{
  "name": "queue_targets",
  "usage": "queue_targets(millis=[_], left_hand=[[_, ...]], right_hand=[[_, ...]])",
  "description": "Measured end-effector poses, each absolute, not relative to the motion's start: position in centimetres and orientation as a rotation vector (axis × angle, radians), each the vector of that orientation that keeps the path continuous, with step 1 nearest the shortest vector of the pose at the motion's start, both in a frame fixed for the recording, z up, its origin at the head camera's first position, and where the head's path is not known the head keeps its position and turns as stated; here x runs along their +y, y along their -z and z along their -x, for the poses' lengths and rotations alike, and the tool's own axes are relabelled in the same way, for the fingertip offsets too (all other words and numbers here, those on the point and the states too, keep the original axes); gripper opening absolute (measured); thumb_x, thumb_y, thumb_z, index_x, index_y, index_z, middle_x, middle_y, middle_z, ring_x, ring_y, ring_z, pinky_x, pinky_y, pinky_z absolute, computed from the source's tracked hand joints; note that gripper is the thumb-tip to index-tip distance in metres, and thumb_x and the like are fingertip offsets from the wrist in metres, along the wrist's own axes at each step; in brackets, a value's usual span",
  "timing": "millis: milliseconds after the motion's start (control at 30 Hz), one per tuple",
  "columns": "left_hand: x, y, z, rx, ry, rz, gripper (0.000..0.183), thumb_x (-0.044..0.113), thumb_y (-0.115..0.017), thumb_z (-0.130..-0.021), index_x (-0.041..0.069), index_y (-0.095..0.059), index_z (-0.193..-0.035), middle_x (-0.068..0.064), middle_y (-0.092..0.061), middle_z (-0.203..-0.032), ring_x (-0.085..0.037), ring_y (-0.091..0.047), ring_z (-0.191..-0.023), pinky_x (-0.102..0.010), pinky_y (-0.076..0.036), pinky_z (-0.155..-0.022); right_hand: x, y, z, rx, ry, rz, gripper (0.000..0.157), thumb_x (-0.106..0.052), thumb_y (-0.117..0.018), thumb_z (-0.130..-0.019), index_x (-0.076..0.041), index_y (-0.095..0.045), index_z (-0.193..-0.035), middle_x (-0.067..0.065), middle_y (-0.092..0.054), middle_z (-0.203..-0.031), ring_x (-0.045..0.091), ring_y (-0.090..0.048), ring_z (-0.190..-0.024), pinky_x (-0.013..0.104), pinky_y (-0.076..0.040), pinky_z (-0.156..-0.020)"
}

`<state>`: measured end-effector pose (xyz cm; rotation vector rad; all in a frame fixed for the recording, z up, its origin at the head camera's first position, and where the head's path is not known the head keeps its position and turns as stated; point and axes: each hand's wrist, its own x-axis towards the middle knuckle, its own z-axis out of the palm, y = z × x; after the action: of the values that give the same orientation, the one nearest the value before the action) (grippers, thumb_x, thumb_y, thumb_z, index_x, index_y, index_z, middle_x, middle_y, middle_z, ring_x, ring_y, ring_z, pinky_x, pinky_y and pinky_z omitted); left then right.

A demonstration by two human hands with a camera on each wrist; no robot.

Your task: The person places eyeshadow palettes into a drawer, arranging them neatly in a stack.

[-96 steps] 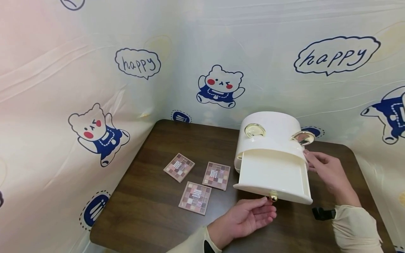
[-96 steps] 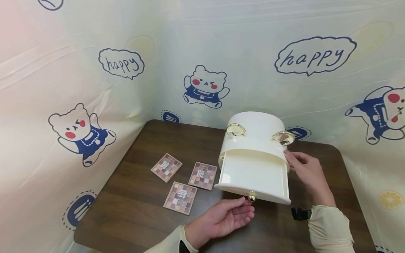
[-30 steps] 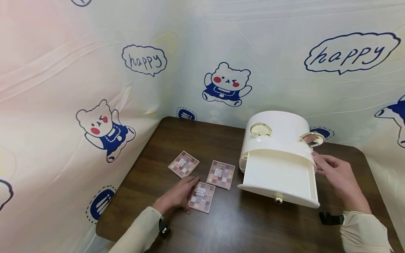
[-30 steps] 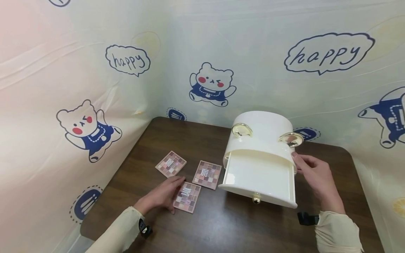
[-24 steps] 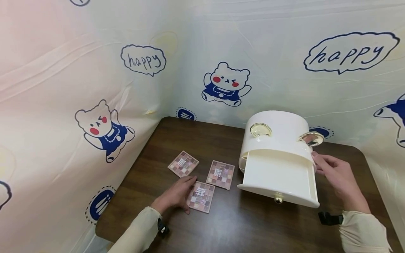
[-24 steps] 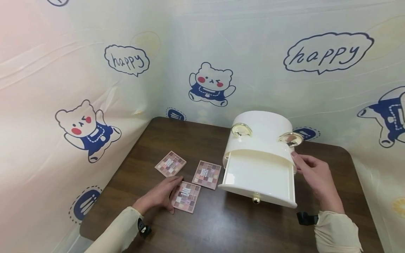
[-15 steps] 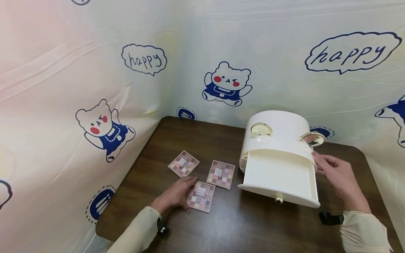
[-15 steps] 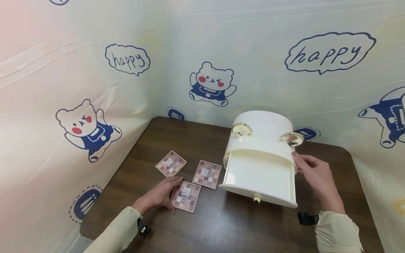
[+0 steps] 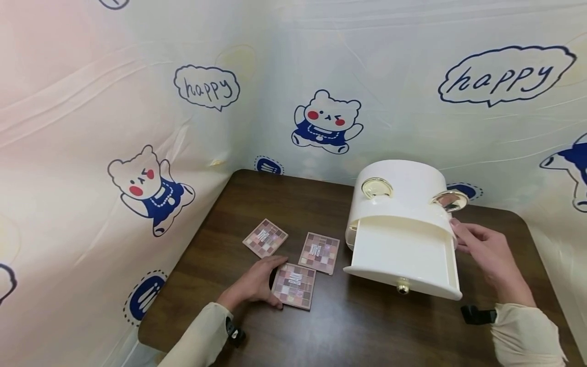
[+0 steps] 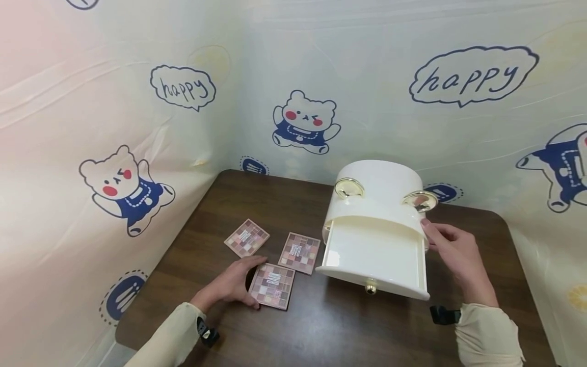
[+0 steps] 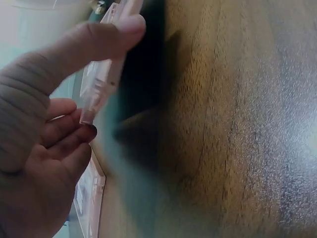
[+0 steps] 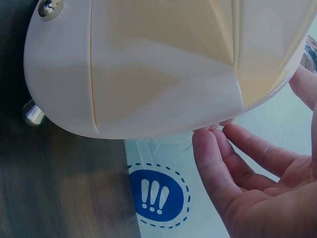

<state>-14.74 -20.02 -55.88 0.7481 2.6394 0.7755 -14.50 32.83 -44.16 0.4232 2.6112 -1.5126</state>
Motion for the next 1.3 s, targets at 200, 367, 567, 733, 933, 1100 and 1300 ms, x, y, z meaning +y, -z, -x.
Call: queue_targets(millis=[200, 367, 567, 733, 933, 1100, 1300], left_hand=[[-20.3, 55.4, 14.7, 2.588, -0.917, -0.711, 0.115, 0.040, -0.100, -0.052, 0.006, -0.046, -0.149, -0.006, -0.048, -0.150, -0.025, -0.042, -0.136, -0.048, -0.038, -0.111], [-20.2, 54.1, 14.7, 2.541, -1.042, -0.690, 0.113, 0.035, -0.100, -0.056, 0.010, -0.045, -0.151, -0.004, -0.045, -0.152, -0.023, -0.039, -0.139, -0.050, -0.035, -0.112], [-20.1, 51.9, 14.9, 2.502, -1.221, -0.709, 0.107, 0.032, -0.099, -0.059, 0.019, -0.045, -0.151, -0.003, -0.041, -0.155, -0.022, -0.037, -0.141, -0.052, -0.034, -0.113], [-20.0, 50.1, 15.4, 2.430, -1.355, -0.744, 0.104, 0.031, -0.097, -0.063, 0.019, -0.043, -0.152, -0.007, -0.040, -0.155, -0.023, -0.039, -0.139, -0.051, -0.034, -0.113], [-19.6, 48.1, 16.0, 2.394, -1.457, -0.775, 0.103, 0.020, -0.096, -0.063, 0.018, -0.044, -0.152, -0.007, -0.042, -0.154, -0.023, -0.042, -0.136, -0.044, -0.034, -0.113], [-19.2, 46.6, 16.0, 2.438, -1.449, -0.793, 0.104, 0.030, -0.096, -0.062, 0.023, -0.044, -0.152, -0.003, -0.044, -0.152, -0.021, -0.045, -0.130, -0.048, -0.039, -0.111], [-18.5, 45.1, 16.0, 2.353, -1.560, -0.826, 0.105, 0.029, -0.097, -0.063, 0.022, -0.044, -0.152, -0.005, -0.044, -0.153, -0.025, -0.046, -0.133, -0.045, -0.038, -0.111]], right_hand=[[32.7, 44.1, 14.5, 2.620, 1.481, -0.439, 0.085, -0.061, -0.050, -0.098, 0.011, -0.045, -0.143, 0.034, -0.047, -0.139, -0.002, -0.060, -0.081, 0.027, -0.059, -0.071], [32.9, 44.0, 14.4, 2.615, 1.487, -0.450, 0.086, -0.061, -0.050, -0.098, 0.011, -0.044, -0.143, 0.034, -0.046, -0.139, -0.004, -0.060, -0.080, 0.030, -0.060, -0.073], [32.9, 44.1, 14.3, 2.598, 1.520, -0.445, 0.086, -0.061, -0.051, -0.098, 0.012, -0.043, -0.144, 0.034, -0.046, -0.139, -0.005, -0.059, -0.079, 0.016, -0.053, -0.064], [32.7, 44.2, 14.3, 2.607, 1.534, -0.428, 0.085, -0.060, -0.051, -0.098, 0.012, -0.044, -0.143, 0.034, -0.048, -0.137, -0.004, -0.062, -0.078, 0.014, -0.052, -0.065], [32.7, 44.0, 14.2, 2.623, 1.509, -0.433, 0.085, -0.060, -0.050, -0.098, 0.012, -0.045, -0.143, 0.034, -0.049, -0.136, -0.004, -0.061, -0.078, 0.016, -0.052, -0.065], [32.6, 44.0, 14.2, 2.629, 1.522, -0.421, 0.084, -0.059, -0.051, -0.099, 0.012, -0.045, -0.142, 0.034, -0.049, -0.136, -0.005, -0.061, -0.078, 0.014, -0.052, -0.064], [32.5, 44.0, 14.2, 2.629, 1.514, -0.421, 0.084, -0.059, -0.050, -0.099, 0.013, -0.044, -0.143, 0.035, -0.048, -0.136, -0.005, -0.060, -0.078, 0.021, -0.056, -0.068]])
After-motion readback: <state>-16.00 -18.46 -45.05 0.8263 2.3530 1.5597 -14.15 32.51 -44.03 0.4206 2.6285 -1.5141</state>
